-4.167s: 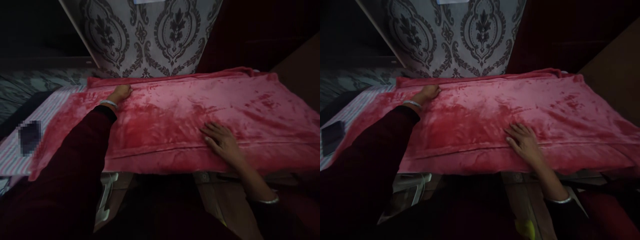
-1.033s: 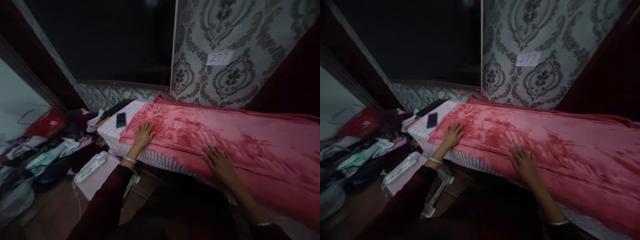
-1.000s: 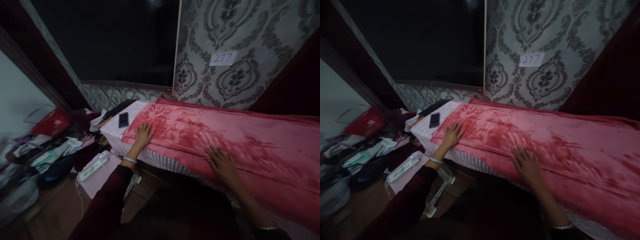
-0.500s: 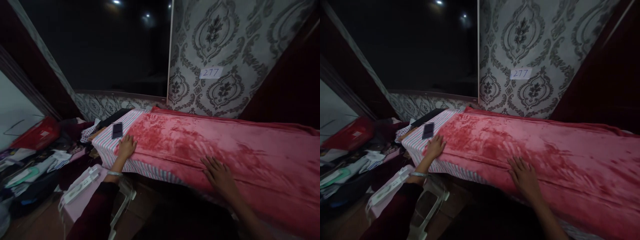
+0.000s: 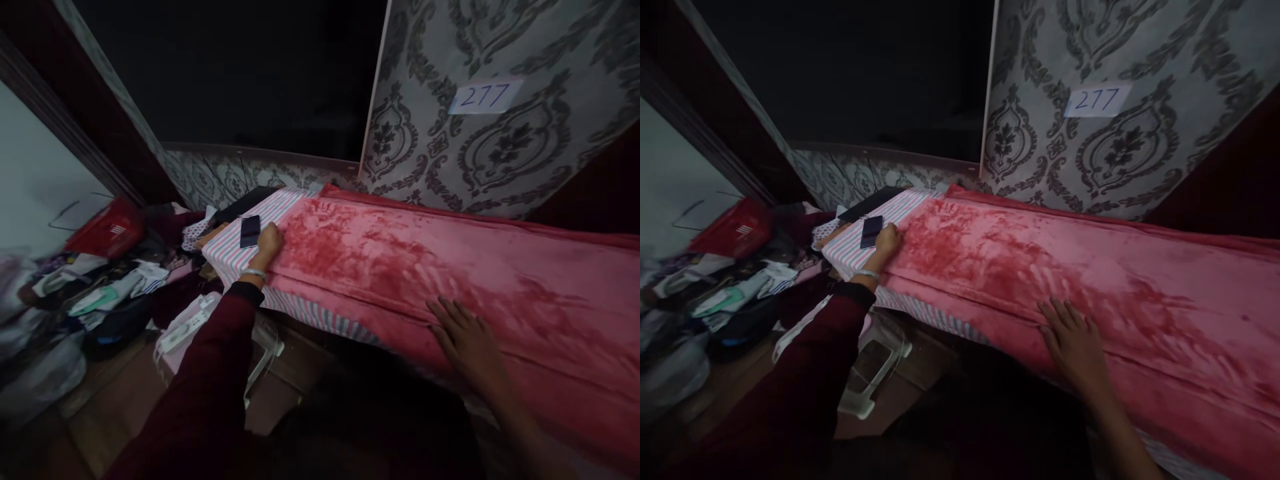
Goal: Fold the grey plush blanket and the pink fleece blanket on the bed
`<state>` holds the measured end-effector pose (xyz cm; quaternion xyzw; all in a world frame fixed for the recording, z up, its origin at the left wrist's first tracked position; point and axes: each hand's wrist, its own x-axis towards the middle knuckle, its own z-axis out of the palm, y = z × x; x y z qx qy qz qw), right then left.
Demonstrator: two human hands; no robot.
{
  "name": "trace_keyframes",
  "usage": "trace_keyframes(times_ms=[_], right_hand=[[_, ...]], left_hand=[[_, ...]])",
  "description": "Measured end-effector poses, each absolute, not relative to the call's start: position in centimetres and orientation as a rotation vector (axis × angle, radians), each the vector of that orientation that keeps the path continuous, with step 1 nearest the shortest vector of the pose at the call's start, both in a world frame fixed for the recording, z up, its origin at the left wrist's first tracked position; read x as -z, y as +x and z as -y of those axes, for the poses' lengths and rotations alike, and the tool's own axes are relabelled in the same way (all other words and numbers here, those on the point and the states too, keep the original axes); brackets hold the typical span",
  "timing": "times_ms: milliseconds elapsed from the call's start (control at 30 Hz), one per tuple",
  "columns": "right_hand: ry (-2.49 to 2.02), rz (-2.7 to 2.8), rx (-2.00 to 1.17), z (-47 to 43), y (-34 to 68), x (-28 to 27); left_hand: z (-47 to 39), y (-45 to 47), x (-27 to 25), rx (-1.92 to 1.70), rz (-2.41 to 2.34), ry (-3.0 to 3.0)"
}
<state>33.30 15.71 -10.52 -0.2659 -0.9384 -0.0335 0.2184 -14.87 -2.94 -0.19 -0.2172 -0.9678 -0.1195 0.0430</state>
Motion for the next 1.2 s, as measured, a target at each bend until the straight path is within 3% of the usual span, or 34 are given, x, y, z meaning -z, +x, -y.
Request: trace_keyframes(times_ms=[433,633,933,1200], right_hand=[[-0.711,2.592,0.120,-16.2,33.3,11.4],[-0.732,2.570,0.105,-16.4,33.3,12.2],[-0.775,2.606,0.050,-16.3,33.0,11.7],[-0.830,2.619,-0.020,-15.7,32.3,10.2]], left_hand=[[2.7,-15.3,0.6,0.437,2.924,-0.713],[-1.7,-15.5,-0.6,0.260,2.535,-1.294],[-4.2,-16.4,2.2,0.178,2.719,-1.408],[-5.3,-17.9,0.5,0.020,2.853,-1.422]])
